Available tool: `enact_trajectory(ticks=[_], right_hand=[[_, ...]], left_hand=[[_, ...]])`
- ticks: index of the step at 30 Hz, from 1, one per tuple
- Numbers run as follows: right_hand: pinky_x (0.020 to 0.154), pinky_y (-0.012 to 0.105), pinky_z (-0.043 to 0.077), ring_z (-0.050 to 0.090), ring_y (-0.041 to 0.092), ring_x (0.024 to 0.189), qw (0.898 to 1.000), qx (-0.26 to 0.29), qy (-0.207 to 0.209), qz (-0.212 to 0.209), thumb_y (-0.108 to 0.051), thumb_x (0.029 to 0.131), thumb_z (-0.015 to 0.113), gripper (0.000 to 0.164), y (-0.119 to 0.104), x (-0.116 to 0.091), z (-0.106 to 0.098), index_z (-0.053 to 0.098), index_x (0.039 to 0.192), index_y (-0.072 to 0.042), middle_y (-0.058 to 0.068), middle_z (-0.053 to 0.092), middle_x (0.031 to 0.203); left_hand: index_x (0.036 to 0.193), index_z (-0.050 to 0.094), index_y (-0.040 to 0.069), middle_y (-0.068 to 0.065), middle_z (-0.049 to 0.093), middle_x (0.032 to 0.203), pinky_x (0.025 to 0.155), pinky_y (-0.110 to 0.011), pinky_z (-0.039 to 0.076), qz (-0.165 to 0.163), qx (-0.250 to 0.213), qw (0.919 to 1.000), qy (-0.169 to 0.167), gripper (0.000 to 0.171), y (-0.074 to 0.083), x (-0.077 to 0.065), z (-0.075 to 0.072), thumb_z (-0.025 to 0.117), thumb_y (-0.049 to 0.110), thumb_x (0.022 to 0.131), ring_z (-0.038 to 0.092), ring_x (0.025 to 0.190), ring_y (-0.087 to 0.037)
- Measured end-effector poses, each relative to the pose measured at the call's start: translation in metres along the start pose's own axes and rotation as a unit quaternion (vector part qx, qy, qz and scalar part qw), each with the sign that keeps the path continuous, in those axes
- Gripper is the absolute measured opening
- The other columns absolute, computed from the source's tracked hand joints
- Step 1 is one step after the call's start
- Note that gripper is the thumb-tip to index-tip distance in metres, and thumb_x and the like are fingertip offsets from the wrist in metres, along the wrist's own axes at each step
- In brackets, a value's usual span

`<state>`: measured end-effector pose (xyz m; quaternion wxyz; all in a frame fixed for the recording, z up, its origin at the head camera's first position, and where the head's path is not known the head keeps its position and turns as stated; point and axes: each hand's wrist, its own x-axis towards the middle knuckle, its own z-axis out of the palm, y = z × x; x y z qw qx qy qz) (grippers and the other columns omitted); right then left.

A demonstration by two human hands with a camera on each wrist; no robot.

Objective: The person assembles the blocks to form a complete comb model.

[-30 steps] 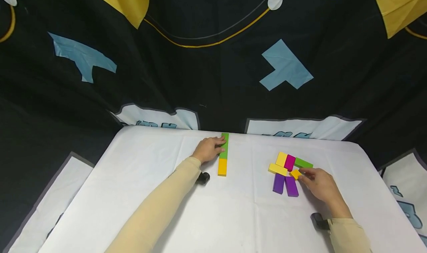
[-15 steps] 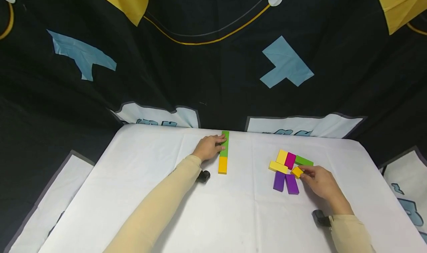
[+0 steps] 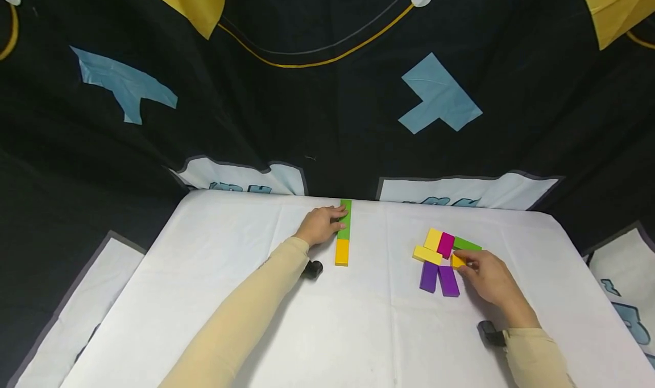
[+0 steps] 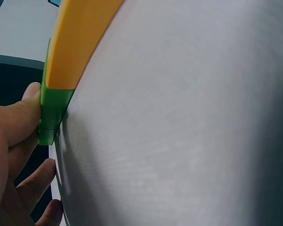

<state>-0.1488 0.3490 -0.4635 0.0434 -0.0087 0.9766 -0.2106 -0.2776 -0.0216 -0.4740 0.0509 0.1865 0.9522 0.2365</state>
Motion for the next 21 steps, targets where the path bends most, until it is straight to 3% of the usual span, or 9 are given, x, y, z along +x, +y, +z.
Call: enact_trajectory(ticks=[4, 8, 11, 14, 21], right_hand=[[0.073, 0.047, 0.053, 0.050, 0.035, 0.089, 1.000, 0.003, -0.010, 0.018, -0.007, 0.094, 0.067, 0.039, 0.0013, -0.0013, -0.0047, 0.061, 0.131, 0.004, 0.018, 0.057, 0.097], [0.073, 0.048, 0.055, 0.052, 0.038, 0.091, 1.000, 0.006, -0.010, 0.029, -0.016, 0.093, 0.071, 0.050, 0.0014, -0.0013, -0.0046, 0.056, 0.134, 0.009, 0.023, 0.057, 0.101], [0.083, 0.056, 0.057, 0.054, 0.046, 0.100, 0.999, 0.007, -0.012, 0.037, -0.021, 0.092, 0.073, 0.059, 0.0001, -0.0006, -0.0024, 0.052, 0.136, 0.012, 0.033, 0.057, 0.112], [0.095, 0.065, 0.049, 0.050, 0.053, 0.113, 0.999, 0.007, -0.016, 0.048, -0.022, 0.091, 0.074, 0.060, -0.0014, 0.0004, -0.0005, 0.051, 0.134, 0.013, 0.039, 0.052, 0.126], [0.098, 0.065, 0.047, 0.047, 0.055, 0.118, 0.998, 0.002, -0.014, 0.055, -0.022, 0.091, 0.076, 0.059, -0.0015, 0.0019, 0.0008, 0.052, 0.132, 0.013, 0.039, 0.051, 0.128]], left_hand=[[0.140, 0.061, 0.021, 0.009, 0.047, 0.152, 0.118, -0.038, 0.034, 0.001, -0.010, 0.9999, -0.002, 0.044, 0.0014, -0.0010, -0.0007, 0.067, 0.031, 0.097, 0.044, 0.141, -0.021], [0.140, 0.061, 0.021, 0.009, 0.047, 0.152, 0.118, -0.039, 0.034, -0.001, -0.016, 0.9999, -0.002, 0.044, 0.0015, -0.0023, -0.0010, 0.068, 0.031, 0.097, 0.044, 0.142, -0.021], [0.140, 0.061, 0.021, 0.009, 0.047, 0.152, 0.119, -0.039, 0.033, -0.004, -0.020, 0.9998, -0.003, 0.045, 0.0013, -0.0030, -0.0007, 0.068, 0.031, 0.097, 0.043, 0.142, -0.021], [0.140, 0.061, 0.021, 0.009, 0.047, 0.152, 0.119, -0.039, 0.033, -0.004, -0.022, 0.9997, -0.004, 0.044, 0.0015, -0.0032, -0.0002, 0.067, 0.030, 0.097, 0.043, 0.142, -0.021], [0.140, 0.061, 0.021, 0.010, 0.046, 0.152, 0.119, -0.039, 0.033, -0.004, -0.022, 0.9998, -0.002, 0.044, 0.0006, -0.0022, 0.0005, 0.067, 0.031, 0.097, 0.043, 0.142, -0.021]])
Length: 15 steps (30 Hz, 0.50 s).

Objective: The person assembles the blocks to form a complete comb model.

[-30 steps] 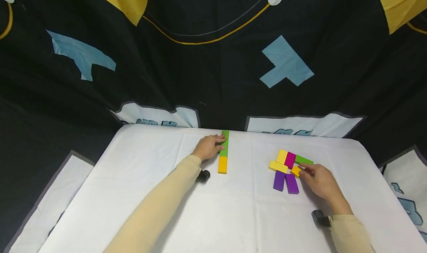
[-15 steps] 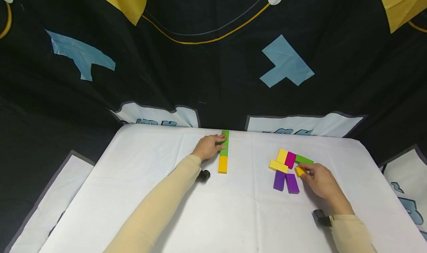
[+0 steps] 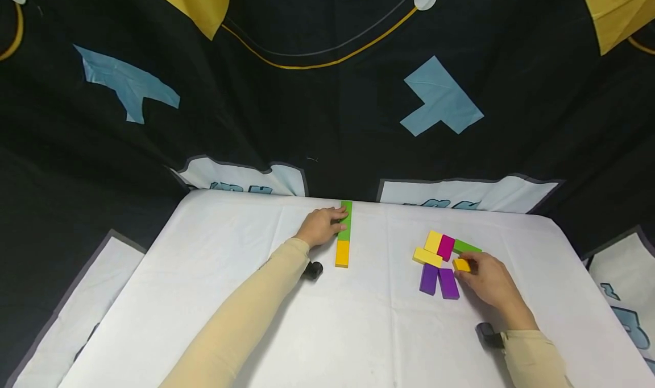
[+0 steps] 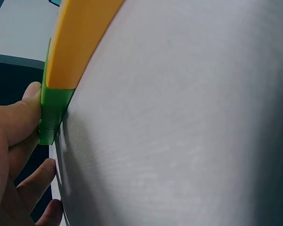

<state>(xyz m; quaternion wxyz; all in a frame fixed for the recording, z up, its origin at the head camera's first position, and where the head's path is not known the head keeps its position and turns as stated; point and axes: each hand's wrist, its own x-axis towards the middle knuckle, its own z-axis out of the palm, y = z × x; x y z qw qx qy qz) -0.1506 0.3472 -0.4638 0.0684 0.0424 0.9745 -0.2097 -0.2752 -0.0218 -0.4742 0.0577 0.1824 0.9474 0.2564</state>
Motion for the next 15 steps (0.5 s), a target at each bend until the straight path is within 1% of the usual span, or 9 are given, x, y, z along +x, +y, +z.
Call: enact_trajectory(ticks=[3, 8, 10, 13, 15], right_hand=[[0.096, 0.065, 0.048, 0.048, 0.054, 0.115, 1.000, -0.004, 0.005, 0.004, -0.025, 0.090, 0.076, 0.061, 0.001, 0.000, -0.001, 0.052, 0.132, 0.013, 0.038, 0.053, 0.125], [0.086, 0.058, 0.056, 0.054, 0.048, 0.104, 1.000, 0.000, 0.025, 0.005, -0.029, 0.089, 0.077, 0.063, 0.000, -0.003, -0.003, 0.053, 0.131, 0.012, 0.035, 0.058, 0.116], [0.083, 0.057, 0.057, 0.055, 0.047, 0.102, 0.999, 0.001, 0.037, 0.001, -0.032, 0.089, 0.078, 0.064, -0.002, -0.005, -0.004, 0.054, 0.130, 0.011, 0.033, 0.059, 0.114], [0.082, 0.060, 0.054, 0.055, 0.047, 0.102, 0.999, 0.003, 0.050, -0.006, -0.036, 0.089, 0.077, 0.065, -0.008, -0.007, -0.005, 0.056, 0.130, 0.009, 0.032, 0.060, 0.113], [0.081, 0.060, 0.054, 0.055, 0.047, 0.101, 0.998, 0.005, 0.058, -0.014, -0.036, 0.089, 0.077, 0.063, -0.013, -0.009, -0.006, 0.057, 0.129, 0.008, 0.032, 0.061, 0.113]], left_hand=[[0.140, 0.061, 0.021, 0.010, 0.047, 0.152, 0.119, -0.039, 0.033, 0.001, 0.000, 1.0000, 0.001, 0.044, 0.000, 0.001, 0.001, 0.068, 0.031, 0.097, 0.043, 0.142, -0.021], [0.140, 0.060, 0.021, 0.010, 0.047, 0.152, 0.119, -0.039, 0.033, 0.000, -0.001, 1.0000, -0.001, 0.045, 0.000, 0.001, 0.000, 0.068, 0.031, 0.097, 0.043, 0.142, -0.021], [0.140, 0.060, 0.021, 0.010, 0.047, 0.152, 0.119, -0.039, 0.033, -0.001, -0.002, 1.0000, -0.001, 0.045, 0.000, 0.000, 0.000, 0.068, 0.031, 0.097, 0.043, 0.142, -0.021], [0.140, 0.060, 0.021, 0.010, 0.047, 0.151, 0.119, -0.039, 0.033, -0.004, -0.004, 1.0000, -0.001, 0.045, 0.001, 0.000, -0.001, 0.068, 0.031, 0.097, 0.043, 0.142, -0.021], [0.140, 0.060, 0.021, 0.010, 0.047, 0.151, 0.119, -0.039, 0.033, -0.005, -0.004, 1.0000, -0.002, 0.045, 0.001, 0.000, -0.001, 0.068, 0.031, 0.097, 0.043, 0.142, -0.021]])
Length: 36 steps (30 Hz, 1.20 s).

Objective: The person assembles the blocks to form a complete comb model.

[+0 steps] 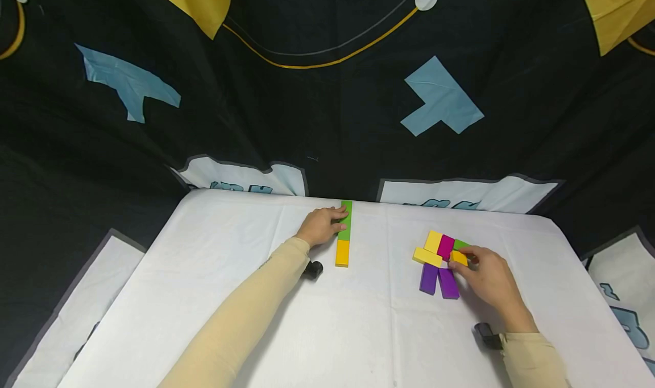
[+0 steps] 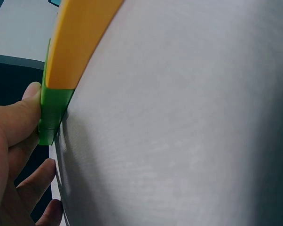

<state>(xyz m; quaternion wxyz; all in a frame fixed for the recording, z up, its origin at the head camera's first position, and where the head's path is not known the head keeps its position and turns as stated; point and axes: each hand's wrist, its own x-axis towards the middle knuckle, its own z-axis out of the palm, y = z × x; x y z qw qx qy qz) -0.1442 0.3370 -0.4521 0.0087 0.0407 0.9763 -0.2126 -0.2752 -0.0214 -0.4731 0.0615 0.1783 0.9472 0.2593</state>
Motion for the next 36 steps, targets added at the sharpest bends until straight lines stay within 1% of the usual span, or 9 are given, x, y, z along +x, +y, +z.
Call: enact_trajectory(ticks=[8, 14, 19, 21, 25, 26, 28, 32, 36], right_hand=[[0.075, 0.056, 0.057, 0.060, 0.043, 0.098, 0.998, 0.014, 0.038, -0.047, -0.031, 0.088, 0.078, 0.055, -0.020, -0.004, 0.001, 0.063, 0.124, 0.008, 0.029, 0.065, 0.114], [0.073, 0.052, 0.057, 0.061, 0.039, 0.094, 0.996, 0.020, 0.046, -0.075, -0.031, 0.088, 0.079, 0.052, -0.032, -0.008, 0.006, 0.065, 0.122, 0.006, 0.025, 0.067, 0.112], [0.073, 0.051, 0.056, 0.063, 0.036, 0.092, 0.993, 0.031, 0.058, -0.099, -0.025, 0.087, 0.080, 0.045, -0.042, -0.010, 0.009, 0.067, 0.120, 0.003, 0.023, 0.069, 0.109], [0.072, 0.047, 0.056, 0.064, 0.034, 0.090, 0.992, 0.031, 0.062, -0.107, -0.023, 0.086, 0.080, 0.044, -0.045, -0.010, 0.010, 0.068, 0.119, 0.003, 0.022, 0.069, 0.107], [0.064, 0.038, 0.054, 0.062, 0.031, 0.084, 0.991, 0.029, 0.066, -0.117, -0.022, 0.086, 0.081, 0.044, -0.053, -0.011, 0.013, 0.068, 0.119, 0.003, 0.018, 0.069, 0.099], [0.064, 0.038, 0.055, 0.063, 0.031, 0.084, 0.990, 0.029, 0.067, -0.121, -0.022, 0.086, 0.081, 0.043, -0.055, -0.011, 0.014, 0.068, 0.118, 0.003, 0.017, 0.069, 0.099], [0.067, 0.042, 0.058, 0.064, 0.032, 0.086, 0.989, 0.035, 0.065, -0.125, -0.023, 0.086, 0.081, 0.043, -0.059, -0.011, 0.016, 0.069, 0.118, 0.002, 0.017, 0.070, 0.100], [0.081, 0.054, 0.057, 0.066, 0.034, 0.095, 0.988, 0.046, 0.061, -0.131, -0.024, 0.086, 0.081, 0.041, -0.069, -0.013, 0.021, 0.070, 0.116, 0.001, 0.019, 0.071, 0.109], [0.078, 0.048, 0.056, 0.065, 0.029, 0.090, 0.986, 0.052, 0.061, -0.146, -0.023, 0.085, 0.082, 0.039, -0.078, -0.014, 0.026, 0.072, 0.115, -0.001, 0.015, 0.072, 0.106]], left_hand=[[0.140, 0.060, 0.022, 0.011, 0.047, 0.151, 0.119, -0.038, 0.032, 0.000, 0.004, 1.0000, 0.002, 0.045, -0.001, 0.000, 0.000, 0.067, 0.032, 0.097, 0.043, 0.142, -0.020], [0.140, 0.060, 0.022, 0.011, 0.046, 0.152, 0.119, -0.038, 0.032, 0.000, 0.006, 1.0000, -0.002, 0.045, -0.001, -0.001, -0.001, 0.067, 0.032, 0.097, 0.042, 0.142, -0.020], [0.140, 0.060, 0.022, 0.011, 0.047, 0.151, 0.119, -0.039, 0.033, 0.005, 0.007, 1.0000, 0.000, 0.045, -0.001, 0.000, -0.001, 0.067, 0.032, 0.097, 0.043, 0.142, -0.020], [0.140, 0.060, 0.022, 0.011, 0.047, 0.152, 0.119, -0.039, 0.032, 0.004, 0.004, 1.0000, -0.001, 0.045, -0.001, 0.000, -0.001, 0.067, 0.032, 0.097, 0.042, 0.142, -0.020], [0.140, 0.060, 0.023, 0.012, 0.047, 0.151, 0.120, -0.039, 0.032, 0.002, 0.006, 1.0000, -0.001, 0.045, -0.001, 0.000, 0.000, 0.067, 0.033, 0.097, 0.042, 0.142, -0.019], [0.141, 0.060, 0.023, 0.012, 0.047, 0.151, 0.120, -0.039, 0.032, 0.002, 0.008, 1.0000, -0.001, 0.045, -0.001, 0.000, 0.000, 0.066, 0.033, 0.097, 0.042, 0.142, -0.019], [0.141, 0.060, 0.023, 0.012, 0.047, 0.151, 0.120, -0.039, 0.031, 0.002, 0.009, 1.0000, -0.001, 0.045, -0.001, 0.000, 0.000, 0.066, 0.033, 0.097, 0.042, 0.142, -0.019], [0.141, 0.060, 0.022, 0.012, 0.046, 0.152, 0.120, -0.038, 0.032, 0.001, 0.007, 1.0000, -0.002, 0.045, 0.000, 0.000, 0.000, 0.067, 0.032, 0.097, 0.042, 0.143, -0.019], [0.141, 0.060, 0.022, 0.012, 0.046, 0.152, 0.119, -0.038, 0.032, 0.001, 0.007, 1.0000, -0.002, 0.045, 0.000, -0.001, 0.000, 0.067, 0.032, 0.097, 0.042, 0.143, -0.019]])
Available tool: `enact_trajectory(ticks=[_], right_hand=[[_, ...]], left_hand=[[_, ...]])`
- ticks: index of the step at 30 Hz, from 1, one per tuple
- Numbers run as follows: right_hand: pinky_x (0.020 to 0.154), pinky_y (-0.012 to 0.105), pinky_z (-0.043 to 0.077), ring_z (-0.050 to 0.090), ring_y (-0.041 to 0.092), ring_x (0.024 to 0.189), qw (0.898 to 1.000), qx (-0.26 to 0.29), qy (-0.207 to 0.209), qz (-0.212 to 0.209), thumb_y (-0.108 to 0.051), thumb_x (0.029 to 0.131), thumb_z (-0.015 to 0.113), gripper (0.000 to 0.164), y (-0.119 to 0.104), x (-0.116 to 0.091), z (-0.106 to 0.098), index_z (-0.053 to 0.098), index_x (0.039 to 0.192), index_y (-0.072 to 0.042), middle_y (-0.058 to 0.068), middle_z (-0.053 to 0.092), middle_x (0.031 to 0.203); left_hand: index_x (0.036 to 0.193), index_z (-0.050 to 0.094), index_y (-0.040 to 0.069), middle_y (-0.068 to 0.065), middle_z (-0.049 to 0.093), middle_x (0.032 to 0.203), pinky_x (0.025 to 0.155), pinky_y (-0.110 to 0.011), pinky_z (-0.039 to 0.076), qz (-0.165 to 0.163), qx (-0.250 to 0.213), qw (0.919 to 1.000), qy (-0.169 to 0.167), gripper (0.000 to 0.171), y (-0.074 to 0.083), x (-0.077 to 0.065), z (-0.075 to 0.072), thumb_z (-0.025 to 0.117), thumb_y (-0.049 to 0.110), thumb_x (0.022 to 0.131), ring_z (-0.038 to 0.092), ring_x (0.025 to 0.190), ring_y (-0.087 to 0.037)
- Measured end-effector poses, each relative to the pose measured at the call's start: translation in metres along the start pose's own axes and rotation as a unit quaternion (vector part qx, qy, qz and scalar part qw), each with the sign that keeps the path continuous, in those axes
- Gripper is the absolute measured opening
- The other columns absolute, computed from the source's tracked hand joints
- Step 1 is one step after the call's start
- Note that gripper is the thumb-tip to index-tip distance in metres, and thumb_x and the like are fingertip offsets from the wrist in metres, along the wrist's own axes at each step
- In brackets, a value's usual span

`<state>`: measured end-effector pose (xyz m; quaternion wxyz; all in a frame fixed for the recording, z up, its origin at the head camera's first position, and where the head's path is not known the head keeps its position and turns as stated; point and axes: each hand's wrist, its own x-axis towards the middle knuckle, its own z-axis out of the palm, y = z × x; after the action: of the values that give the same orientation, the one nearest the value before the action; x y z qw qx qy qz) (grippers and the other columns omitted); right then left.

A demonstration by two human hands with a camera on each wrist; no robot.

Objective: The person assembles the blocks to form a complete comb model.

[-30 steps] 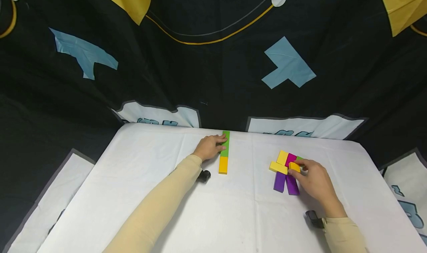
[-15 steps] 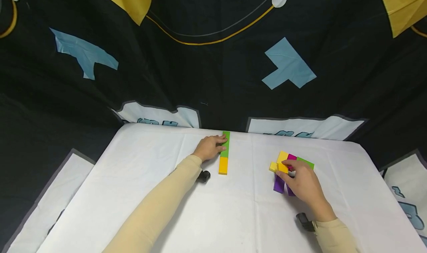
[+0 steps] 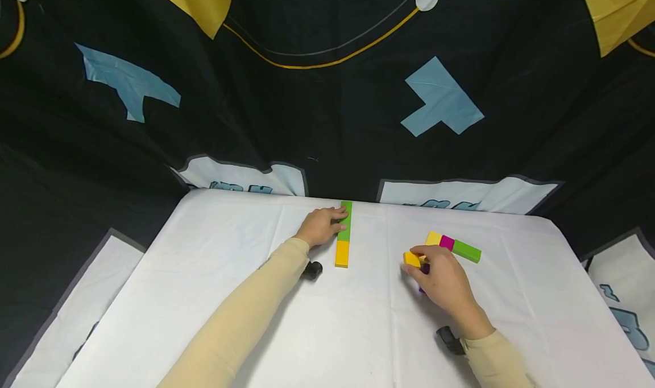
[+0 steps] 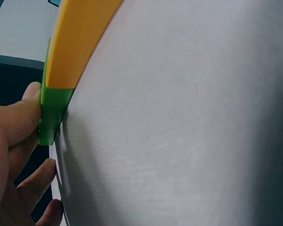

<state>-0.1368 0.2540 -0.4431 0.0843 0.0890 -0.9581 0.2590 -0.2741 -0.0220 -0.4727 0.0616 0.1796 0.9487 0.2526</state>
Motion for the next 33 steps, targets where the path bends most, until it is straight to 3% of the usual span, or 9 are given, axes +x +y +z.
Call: enact_trajectory(ticks=[3, 11, 17, 33], right_hand=[[0.073, 0.043, 0.055, 0.065, 0.026, 0.086, 1.000, 0.007, -0.002, -0.014, -0.022, 0.084, 0.083, 0.038, -0.007, 0.001, 0.005, 0.072, 0.115, -0.001, 0.014, 0.072, 0.105], [0.078, 0.047, 0.059, 0.069, 0.030, 0.096, 1.000, 0.019, -0.020, -0.014, -0.026, 0.083, 0.084, 0.040, -0.025, 0.004, 0.020, 0.074, 0.116, -0.005, 0.012, 0.071, 0.114], [0.079, 0.045, 0.059, 0.067, 0.027, 0.097, 0.999, 0.011, -0.038, -0.003, -0.029, 0.082, 0.085, 0.040, -0.039, 0.006, 0.031, 0.074, 0.113, -0.007, 0.009, 0.072, 0.113], [0.075, 0.038, 0.059, 0.066, 0.020, 0.090, 0.999, 0.004, -0.046, -0.023, -0.028, 0.076, 0.089, 0.035, -0.064, 0.007, 0.053, 0.077, 0.104, -0.011, 0.003, 0.074, 0.103]], left_hand=[[0.140, 0.060, 0.021, 0.012, 0.047, 0.151, 0.119, -0.038, 0.032, 0.000, 0.001, 1.0000, 0.000, 0.045, 0.001, 0.000, -0.001, 0.066, 0.032, 0.098, 0.042, 0.143, -0.019], [0.140, 0.060, 0.022, 0.011, 0.048, 0.150, 0.119, -0.037, 0.033, -0.001, 0.001, 1.0000, 0.004, 0.045, 0.000, 0.001, -0.001, 0.068, 0.032, 0.097, 0.043, 0.142, -0.019], [0.140, 0.060, 0.021, 0.011, 0.048, 0.151, 0.119, -0.038, 0.033, 0.000, -0.002, 1.0000, 0.003, 0.045, 0.001, 0.000, -0.001, 0.068, 0.032, 0.097, 0.043, 0.142, -0.020], [0.140, 0.061, 0.022, 0.011, 0.047, 0.152, 0.118, -0.039, 0.034, 0.003, 0.006, 1.0000, 0.005, 0.045, 0.001, -0.001, -0.001, 0.068, 0.032, 0.096, 0.043, 0.142, -0.021]])
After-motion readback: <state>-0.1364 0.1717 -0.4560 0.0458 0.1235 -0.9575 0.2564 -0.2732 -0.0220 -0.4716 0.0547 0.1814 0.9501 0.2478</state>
